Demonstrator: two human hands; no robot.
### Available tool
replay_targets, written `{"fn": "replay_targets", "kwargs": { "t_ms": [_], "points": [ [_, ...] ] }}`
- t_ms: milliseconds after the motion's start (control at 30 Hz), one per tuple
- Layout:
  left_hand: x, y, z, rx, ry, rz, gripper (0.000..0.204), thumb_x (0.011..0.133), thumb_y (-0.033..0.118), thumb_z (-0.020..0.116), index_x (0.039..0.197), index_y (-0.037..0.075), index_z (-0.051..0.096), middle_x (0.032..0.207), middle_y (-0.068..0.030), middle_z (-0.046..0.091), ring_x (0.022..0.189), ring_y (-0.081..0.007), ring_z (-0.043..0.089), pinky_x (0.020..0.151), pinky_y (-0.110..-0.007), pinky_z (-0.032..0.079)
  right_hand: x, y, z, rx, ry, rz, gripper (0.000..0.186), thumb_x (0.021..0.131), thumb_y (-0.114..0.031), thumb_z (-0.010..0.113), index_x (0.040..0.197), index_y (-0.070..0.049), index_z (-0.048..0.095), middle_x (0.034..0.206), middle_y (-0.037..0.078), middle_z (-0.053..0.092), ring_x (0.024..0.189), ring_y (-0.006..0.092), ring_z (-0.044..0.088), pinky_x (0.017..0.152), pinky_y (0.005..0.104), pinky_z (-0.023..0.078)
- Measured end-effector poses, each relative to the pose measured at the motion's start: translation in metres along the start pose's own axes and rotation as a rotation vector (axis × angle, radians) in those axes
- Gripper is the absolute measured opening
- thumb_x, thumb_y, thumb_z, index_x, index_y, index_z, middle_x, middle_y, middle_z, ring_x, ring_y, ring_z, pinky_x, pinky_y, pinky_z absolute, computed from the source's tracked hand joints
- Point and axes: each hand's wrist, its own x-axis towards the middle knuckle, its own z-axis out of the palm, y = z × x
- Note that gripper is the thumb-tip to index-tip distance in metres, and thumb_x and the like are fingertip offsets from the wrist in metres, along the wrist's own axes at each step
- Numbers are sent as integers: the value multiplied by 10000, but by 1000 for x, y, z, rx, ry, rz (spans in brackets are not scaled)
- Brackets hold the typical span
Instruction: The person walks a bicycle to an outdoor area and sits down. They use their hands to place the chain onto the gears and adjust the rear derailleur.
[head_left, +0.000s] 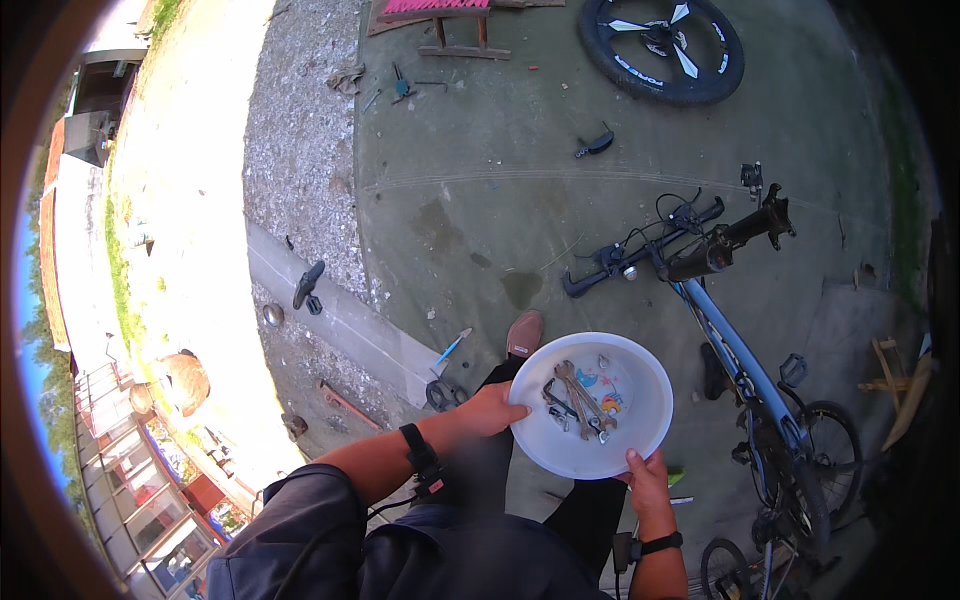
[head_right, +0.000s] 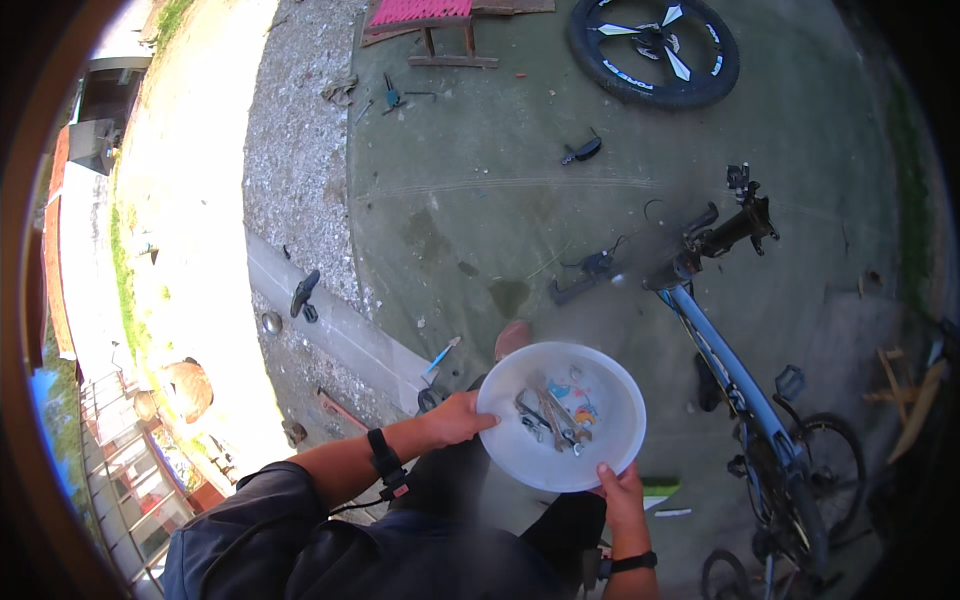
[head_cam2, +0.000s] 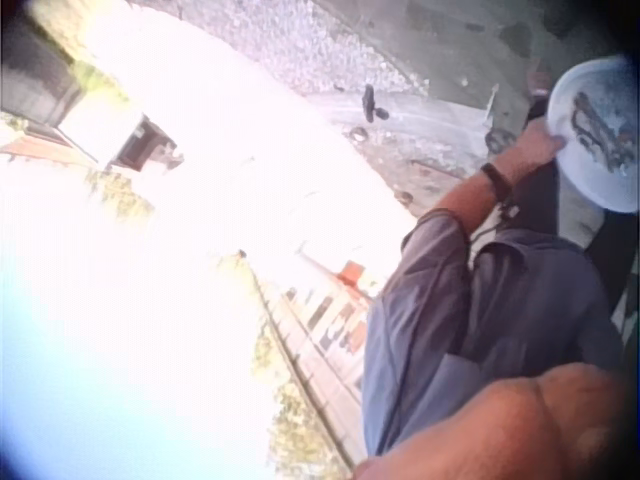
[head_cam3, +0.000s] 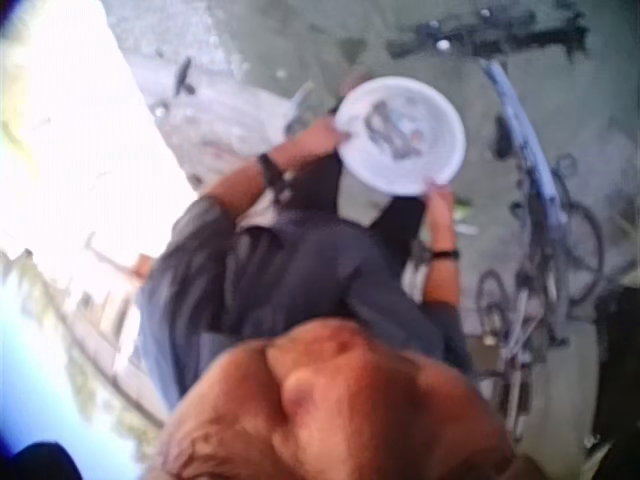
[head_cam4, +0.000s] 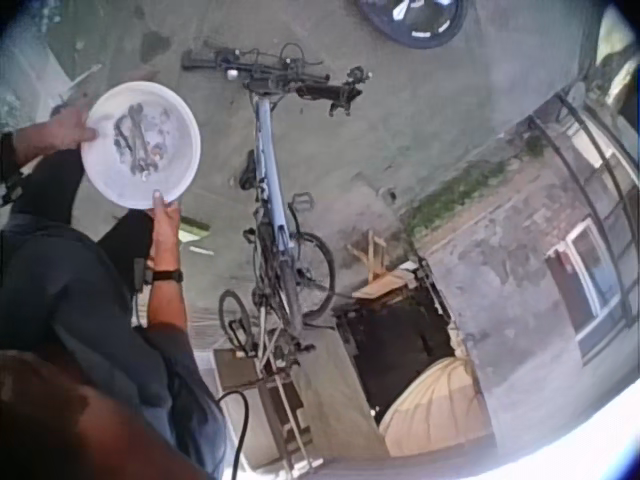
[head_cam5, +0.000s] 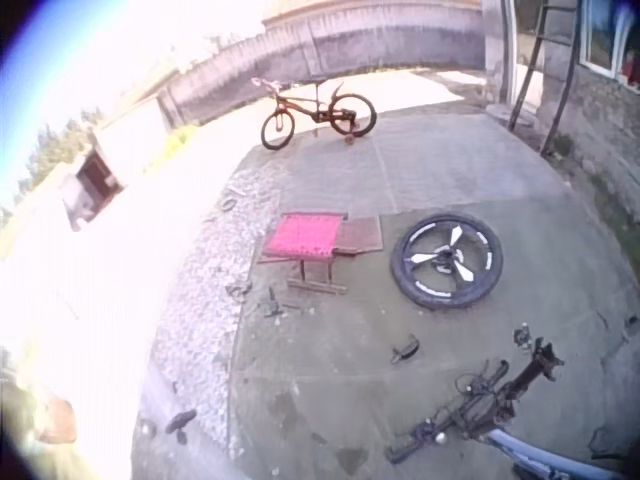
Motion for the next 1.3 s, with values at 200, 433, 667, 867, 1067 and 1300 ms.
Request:
{"fn": "replay_targets", "kwargs": {
  "t_ms": [200,433,667,867,1067,1300],
  "points": [
    [-48,52,-4,225,-131,32,410,911,329,645,1252,106,599,980,-13,674,747,-97,578,641,-237,477,-30,0,3,139,52,-134,514,877,-67,648,1342,59,471,1259,144,590,1117,248,585,984,372,449],
    [-42,107,-73,94,158,51,450,973,459,538,1171,63,616,988,-49,679,806,-129,634,695,-264,500,-2,-19,12,133,-15,-128,491,897,-128,627,1337,22,469,1198,144,611,1059,272,621,893,412,516],
    [5,181,-184,194,464,163,402,978,418,545,1060,34,629,911,-52,682,753,-121,638,640,-247,491,52,-35,48,148,12,-90,518,886,-106,628,1353,33,451,1210,163,607,1056,289,624,923,411,505],
    [120,241,-335,330,612,171,348,950,344,595,959,3,664,838,-66,684,722,-142,648,640,-282,503,126,-64,141,204,78,-39,519,883,-60,607,1358,52,432,1242,170,587,1090,297,606,961,429,485],
    [250,264,-498,633,790,166,373,901,312,640,1028,-37,672,932,-161,710,834,-266,687,753,-366,522,200,-118,252,254,167,12,566,877,-23,593,1398,36,379,1270,177,554,1143,298,575,990,431,464],
    [367,270,-653,594,918,71,499,870,387,632,1175,-7,608,1094,-239,670,1066,-391,629,918,-444,492,288,-196,358,304,188,105,619,852,30,615,1421,2,372,1293,146,541,1180,280,546,1002,428,457]
  ]
}}
